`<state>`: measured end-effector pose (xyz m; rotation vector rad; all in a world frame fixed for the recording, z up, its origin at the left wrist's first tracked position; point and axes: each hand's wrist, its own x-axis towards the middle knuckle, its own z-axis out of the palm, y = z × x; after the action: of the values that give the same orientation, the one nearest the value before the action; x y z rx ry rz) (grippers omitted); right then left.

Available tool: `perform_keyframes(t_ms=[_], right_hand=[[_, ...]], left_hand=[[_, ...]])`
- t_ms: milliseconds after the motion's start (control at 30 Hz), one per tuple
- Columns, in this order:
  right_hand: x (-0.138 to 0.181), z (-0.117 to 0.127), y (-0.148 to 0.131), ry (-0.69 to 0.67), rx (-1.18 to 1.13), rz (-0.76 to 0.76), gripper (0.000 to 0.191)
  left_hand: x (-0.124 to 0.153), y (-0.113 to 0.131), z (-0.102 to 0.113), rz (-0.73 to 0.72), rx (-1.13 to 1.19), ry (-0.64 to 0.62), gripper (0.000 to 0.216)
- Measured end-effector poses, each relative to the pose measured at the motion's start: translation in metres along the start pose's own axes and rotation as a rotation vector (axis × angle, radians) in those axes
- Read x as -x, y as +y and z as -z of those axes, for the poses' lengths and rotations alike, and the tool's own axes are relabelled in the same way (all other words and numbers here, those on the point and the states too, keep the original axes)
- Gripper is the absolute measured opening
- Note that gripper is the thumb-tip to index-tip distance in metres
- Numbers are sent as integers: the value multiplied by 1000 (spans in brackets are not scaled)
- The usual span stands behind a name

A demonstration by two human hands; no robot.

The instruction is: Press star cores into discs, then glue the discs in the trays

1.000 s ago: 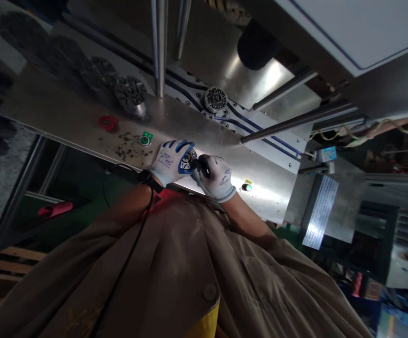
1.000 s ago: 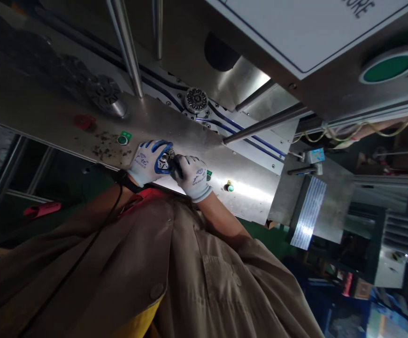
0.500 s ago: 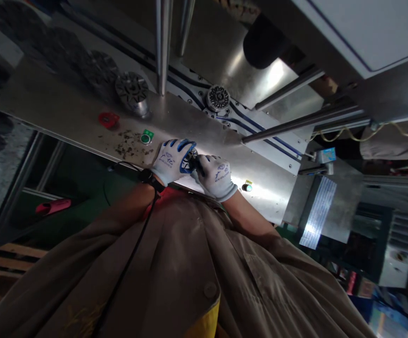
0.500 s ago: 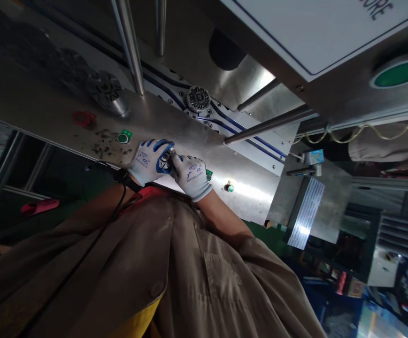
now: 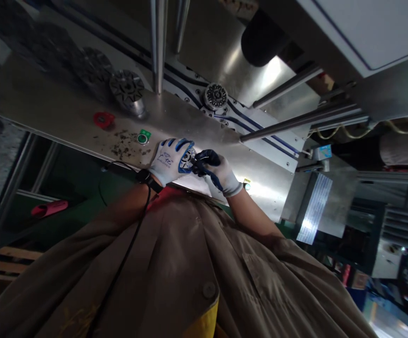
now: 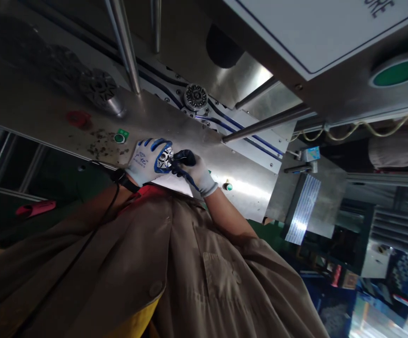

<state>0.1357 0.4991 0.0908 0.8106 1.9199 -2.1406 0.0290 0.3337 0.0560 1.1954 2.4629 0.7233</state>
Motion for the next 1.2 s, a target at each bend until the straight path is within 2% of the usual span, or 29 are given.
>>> perform_keyframes(t_ms=[167, 300, 433, 500, 600, 767, 867, 967, 1067, 1133, 1200], right_hand=[[-17, -16, 2, 63, -50, -129, 39], [-21, -25, -1, 148, 17, -111, 36], [4, -16, -2, 135, -16, -33, 39], [29, 0, 1, 202, -77, 33, 42], [70, 35, 8, 415, -36, 116, 45], [114, 105, 26, 751, 110, 249, 44], [124, 157, 40, 886, 136, 264, 37], [124, 219, 54, 1047, 124, 286, 24], [117, 283, 66, 1246, 74, 228, 15], [110, 322, 68, 1255, 33, 123, 22], [99, 360, 67, 1150, 0, 13, 32]], left_hand=[[-1, 3, 3, 18, -22, -16, 76], [0, 6, 5, 16, -22, -18, 75], [4, -1, 11, -31, 5, -8, 84], [5, -8, 15, -87, 24, -38, 87], [4, -12, 17, -103, 37, -64, 90], [4, 9, 8, 153, -116, 67, 101], [4, 23, 0, 236, -167, 110, 97], [0, 29, -5, 259, -176, 147, 87], [0, 36, -5, 281, -157, 175, 81], [2, 41, -1, 270, -138, 181, 80], [2, 38, 3, 263, -148, 214, 87]])
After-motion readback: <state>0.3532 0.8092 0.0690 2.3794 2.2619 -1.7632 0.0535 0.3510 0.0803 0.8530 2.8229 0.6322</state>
